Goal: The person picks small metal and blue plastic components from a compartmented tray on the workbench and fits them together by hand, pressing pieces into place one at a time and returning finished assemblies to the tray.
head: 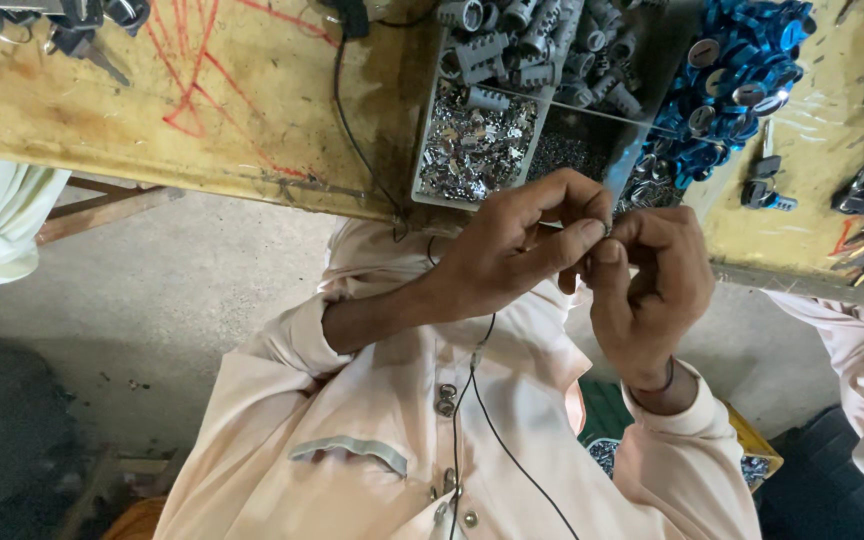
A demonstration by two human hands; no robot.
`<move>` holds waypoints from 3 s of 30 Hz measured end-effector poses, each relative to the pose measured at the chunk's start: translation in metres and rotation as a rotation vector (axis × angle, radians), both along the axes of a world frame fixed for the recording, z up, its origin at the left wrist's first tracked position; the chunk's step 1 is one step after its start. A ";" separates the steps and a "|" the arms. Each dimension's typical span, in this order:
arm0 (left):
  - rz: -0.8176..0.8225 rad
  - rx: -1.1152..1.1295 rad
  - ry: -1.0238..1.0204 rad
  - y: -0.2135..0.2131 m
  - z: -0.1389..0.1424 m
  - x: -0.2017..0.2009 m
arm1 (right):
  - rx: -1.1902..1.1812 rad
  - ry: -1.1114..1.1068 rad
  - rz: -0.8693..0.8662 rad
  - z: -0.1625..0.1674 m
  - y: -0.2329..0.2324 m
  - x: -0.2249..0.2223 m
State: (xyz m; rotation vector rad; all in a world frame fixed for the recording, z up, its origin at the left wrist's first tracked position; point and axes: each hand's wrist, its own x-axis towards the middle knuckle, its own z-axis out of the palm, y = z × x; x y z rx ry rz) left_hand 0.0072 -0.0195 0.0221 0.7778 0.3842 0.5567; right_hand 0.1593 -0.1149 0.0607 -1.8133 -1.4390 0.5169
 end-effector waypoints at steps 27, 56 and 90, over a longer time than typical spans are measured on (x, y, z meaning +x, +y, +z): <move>-0.027 0.177 0.059 0.002 0.003 -0.012 | 0.366 -0.208 0.175 -0.025 -0.009 0.009; -0.071 0.033 -0.045 0.028 -0.022 -0.024 | 0.041 -0.979 0.537 0.041 0.111 0.067; -0.128 -0.079 -0.159 0.028 -0.028 -0.012 | 0.024 -1.048 0.617 0.015 0.140 0.080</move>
